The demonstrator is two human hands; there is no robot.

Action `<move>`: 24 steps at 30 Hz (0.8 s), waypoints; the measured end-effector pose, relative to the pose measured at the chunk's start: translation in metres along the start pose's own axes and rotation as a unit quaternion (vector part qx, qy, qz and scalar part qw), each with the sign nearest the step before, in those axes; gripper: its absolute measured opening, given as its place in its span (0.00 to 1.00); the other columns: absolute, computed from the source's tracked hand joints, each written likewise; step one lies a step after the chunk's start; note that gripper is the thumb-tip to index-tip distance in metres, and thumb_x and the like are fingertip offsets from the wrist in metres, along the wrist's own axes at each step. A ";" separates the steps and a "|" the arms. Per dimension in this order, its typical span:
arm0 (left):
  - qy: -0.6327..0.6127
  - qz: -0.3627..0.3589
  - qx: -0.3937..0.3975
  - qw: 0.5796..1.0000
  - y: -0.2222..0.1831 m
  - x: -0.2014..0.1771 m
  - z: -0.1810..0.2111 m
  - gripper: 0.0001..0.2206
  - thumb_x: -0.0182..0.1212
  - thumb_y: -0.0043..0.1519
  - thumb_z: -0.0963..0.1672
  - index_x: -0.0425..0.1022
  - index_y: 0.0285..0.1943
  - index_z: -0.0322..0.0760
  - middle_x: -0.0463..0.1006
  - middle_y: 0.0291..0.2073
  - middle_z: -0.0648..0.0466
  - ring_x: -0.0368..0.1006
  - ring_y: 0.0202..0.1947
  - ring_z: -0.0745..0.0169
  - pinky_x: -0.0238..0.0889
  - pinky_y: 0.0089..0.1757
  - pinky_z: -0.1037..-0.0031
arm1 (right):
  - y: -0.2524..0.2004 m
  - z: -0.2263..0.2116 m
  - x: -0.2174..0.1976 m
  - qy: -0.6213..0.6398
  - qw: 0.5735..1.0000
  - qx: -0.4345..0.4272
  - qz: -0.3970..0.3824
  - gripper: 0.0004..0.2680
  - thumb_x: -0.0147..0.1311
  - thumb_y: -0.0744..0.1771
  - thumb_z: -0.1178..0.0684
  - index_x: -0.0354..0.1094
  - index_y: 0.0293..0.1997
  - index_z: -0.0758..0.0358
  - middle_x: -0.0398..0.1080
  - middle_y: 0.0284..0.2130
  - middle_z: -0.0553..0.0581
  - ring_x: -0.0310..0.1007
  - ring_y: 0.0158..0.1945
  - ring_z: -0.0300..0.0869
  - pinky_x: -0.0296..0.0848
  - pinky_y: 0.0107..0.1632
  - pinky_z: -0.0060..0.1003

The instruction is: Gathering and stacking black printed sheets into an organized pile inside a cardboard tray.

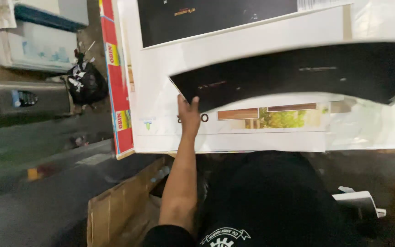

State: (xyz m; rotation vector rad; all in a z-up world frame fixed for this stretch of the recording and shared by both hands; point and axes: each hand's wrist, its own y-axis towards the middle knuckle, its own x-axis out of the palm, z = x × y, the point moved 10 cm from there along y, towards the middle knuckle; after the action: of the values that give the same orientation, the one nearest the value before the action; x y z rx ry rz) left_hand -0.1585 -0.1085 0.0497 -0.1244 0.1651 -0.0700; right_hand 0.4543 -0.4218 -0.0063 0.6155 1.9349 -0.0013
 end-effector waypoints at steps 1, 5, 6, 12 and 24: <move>-0.006 -0.014 -0.003 1.000 0.006 -0.008 -0.006 0.14 0.60 0.69 0.44 0.66 0.60 0.36 0.77 0.46 0.51 0.71 0.44 0.62 0.64 0.50 0.71 | 0.020 -0.041 -0.015 -0.012 1.000 0.010 0.002 0.14 0.38 0.92 0.59 0.69 0.67 0.83 0.72 0.48 0.71 0.70 0.42 0.56 0.72 0.51 0.49; 0.153 0.037 -0.037 0.987 0.017 -0.033 -0.006 0.24 0.62 0.65 0.38 0.61 0.69 0.37 0.75 0.55 0.43 0.76 0.53 0.50 0.68 0.55 0.65 | 0.067 -0.139 -0.054 0.218 0.960 0.173 -0.012 0.20 0.51 0.72 0.75 0.55 0.75 0.71 0.54 0.36 0.58 0.54 0.37 0.44 0.59 0.43 0.40; 0.175 0.071 -0.100 0.977 0.016 -0.047 -0.006 0.23 0.65 0.63 0.37 0.64 0.67 0.38 0.76 0.52 0.44 0.78 0.50 0.51 0.72 0.52 0.64 | 0.070 -0.151 -0.039 0.264 0.935 0.232 -0.039 0.22 0.50 0.70 0.72 0.58 0.75 0.64 0.54 0.29 0.50 0.52 0.31 0.37 0.56 0.36 0.32; 0.287 0.141 -0.019 0.947 0.025 -0.110 -0.037 0.22 0.70 0.58 0.37 0.75 0.62 0.37 0.77 0.43 0.51 0.73 0.41 0.57 0.67 0.47 0.67 | 0.048 -0.163 0.034 0.283 0.910 0.297 -0.058 0.20 0.55 0.68 0.69 0.62 0.71 0.66 0.71 0.35 0.59 0.70 0.35 0.42 0.70 0.42 0.35; -0.011 0.106 -0.118 0.987 0.021 -0.158 -0.053 0.21 0.54 0.65 0.31 0.77 0.67 0.33 0.83 0.53 0.50 0.76 0.50 0.65 0.65 0.54 0.80 | 0.063 -0.212 0.039 0.165 0.978 0.096 -0.081 0.19 0.57 0.72 0.76 0.60 0.74 0.88 0.73 0.46 0.90 0.78 0.43 0.67 0.76 0.39 0.49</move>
State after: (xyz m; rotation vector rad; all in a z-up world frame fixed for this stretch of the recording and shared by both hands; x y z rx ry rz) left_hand -0.3217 -0.0813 0.0198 -0.3436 0.1632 0.1634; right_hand 0.2873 -0.2930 0.0711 0.6115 2.3230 -0.2022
